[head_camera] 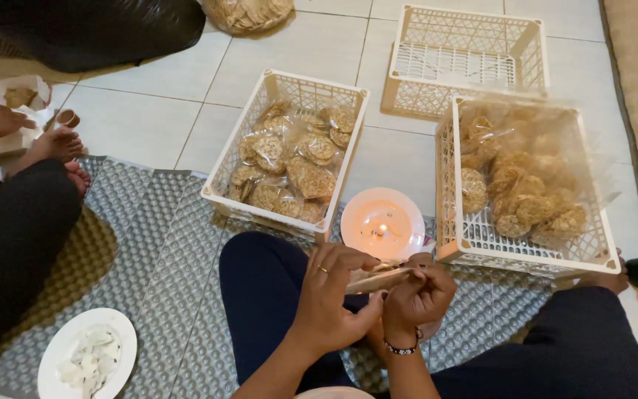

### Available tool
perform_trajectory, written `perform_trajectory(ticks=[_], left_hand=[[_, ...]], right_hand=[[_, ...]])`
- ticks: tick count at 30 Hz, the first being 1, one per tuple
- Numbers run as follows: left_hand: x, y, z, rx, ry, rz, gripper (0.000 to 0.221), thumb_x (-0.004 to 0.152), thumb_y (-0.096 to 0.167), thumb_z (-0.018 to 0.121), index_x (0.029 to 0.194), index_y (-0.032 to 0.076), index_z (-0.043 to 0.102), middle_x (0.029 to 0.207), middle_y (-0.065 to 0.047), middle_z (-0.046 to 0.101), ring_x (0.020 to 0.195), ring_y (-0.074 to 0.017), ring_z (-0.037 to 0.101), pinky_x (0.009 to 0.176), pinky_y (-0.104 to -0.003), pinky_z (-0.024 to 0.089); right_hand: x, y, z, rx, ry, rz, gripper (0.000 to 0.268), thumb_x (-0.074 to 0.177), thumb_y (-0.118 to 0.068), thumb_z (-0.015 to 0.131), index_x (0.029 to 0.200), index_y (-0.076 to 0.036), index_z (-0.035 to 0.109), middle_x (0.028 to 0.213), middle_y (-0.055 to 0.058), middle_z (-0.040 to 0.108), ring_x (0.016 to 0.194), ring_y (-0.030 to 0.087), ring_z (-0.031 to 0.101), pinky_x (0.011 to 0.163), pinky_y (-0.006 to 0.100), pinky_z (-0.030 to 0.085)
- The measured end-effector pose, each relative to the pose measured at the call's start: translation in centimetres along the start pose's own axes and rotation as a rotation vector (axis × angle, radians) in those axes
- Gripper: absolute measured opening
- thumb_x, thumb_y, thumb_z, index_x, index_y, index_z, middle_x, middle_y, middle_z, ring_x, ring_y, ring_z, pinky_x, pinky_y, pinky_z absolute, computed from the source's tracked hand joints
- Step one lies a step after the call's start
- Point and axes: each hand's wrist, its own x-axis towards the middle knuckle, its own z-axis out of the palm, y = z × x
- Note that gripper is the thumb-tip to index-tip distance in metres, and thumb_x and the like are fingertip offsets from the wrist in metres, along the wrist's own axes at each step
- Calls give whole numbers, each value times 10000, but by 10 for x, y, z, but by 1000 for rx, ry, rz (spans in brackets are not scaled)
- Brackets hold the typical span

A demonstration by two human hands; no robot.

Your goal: Sealing plastic bags of food items using a candle flame

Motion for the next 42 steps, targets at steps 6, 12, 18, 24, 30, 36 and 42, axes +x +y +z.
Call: perform_trajectory(ticks=[6, 12, 18, 24, 30, 36, 42], left_hand=[[1, 10, 3, -46, 35, 29, 257, 850, 56, 669, 1088, 112, 593, 953, 11, 679, 905, -267, 605, 864, -426, 435], [0, 13, 1, 90, 76, 57, 669, 766, 337, 872, 1291, 123, 517, 1212, -142, 506, 1129, -318, 563, 1129, -544, 407], [9, 13, 8, 221, 83, 19, 202, 787, 249, 815, 933, 190, 688, 1044, -47, 585, 1017, -294, 573, 871, -450, 421], [7, 8, 12, 196, 79, 46, 153, 820, 226, 842, 887, 216, 705, 1014, 4, 633, 967, -268, 579, 874, -466, 377], [12, 7, 12, 248, 7, 55, 485, 838, 599, 745, 1102, 200, 664, 1087, -21, 635, 1003, -257, 614, 922, -464, 396], [28, 12, 14, 213, -25, 133, 135, 946, 242, 765, 877, 172, 673, 859, 33, 680, 861, -234, 577, 818, -410, 358], [24, -3, 26, 218, 34, 122, 294, 905, 412, 760, 771, 181, 635, 797, 41, 646, 851, -228, 582, 764, -415, 345]], right_hand=[[18, -29, 10, 223, 40, 23, 508, 1072, -329, 532, 670, -61, 373, 549, 94, 396, 505, 183, 372, 556, 357, 348], [12, -7, 6, 344, 86, 3, 381, 1036, -298, 627, 764, -57, 514, 569, 99, 471, 514, 156, 403, 596, 353, 374], [5, -1, -3, 234, 34, -31, 276, 1061, -89, 497, 807, -35, 405, 568, 129, 378, 527, 145, 336, 567, 356, 319], [21, -22, 6, 180, 5, -47, 500, 1056, -350, 537, 702, -59, 339, 520, 71, 257, 472, 126, 273, 533, 346, 253], [14, -3, 0, 287, 16, 23, 696, 932, -594, 594, 615, -34, 328, 533, 114, 346, 526, 173, 343, 593, 351, 291], [14, 1, 2, 246, 24, -32, 409, 1042, -224, 575, 718, -61, 387, 566, 71, 338, 567, 168, 305, 573, 348, 285], [16, 17, -6, 201, -26, -170, 137, 1076, -136, 522, 973, -65, 466, 609, 105, 387, 554, 198, 351, 616, 350, 307]])
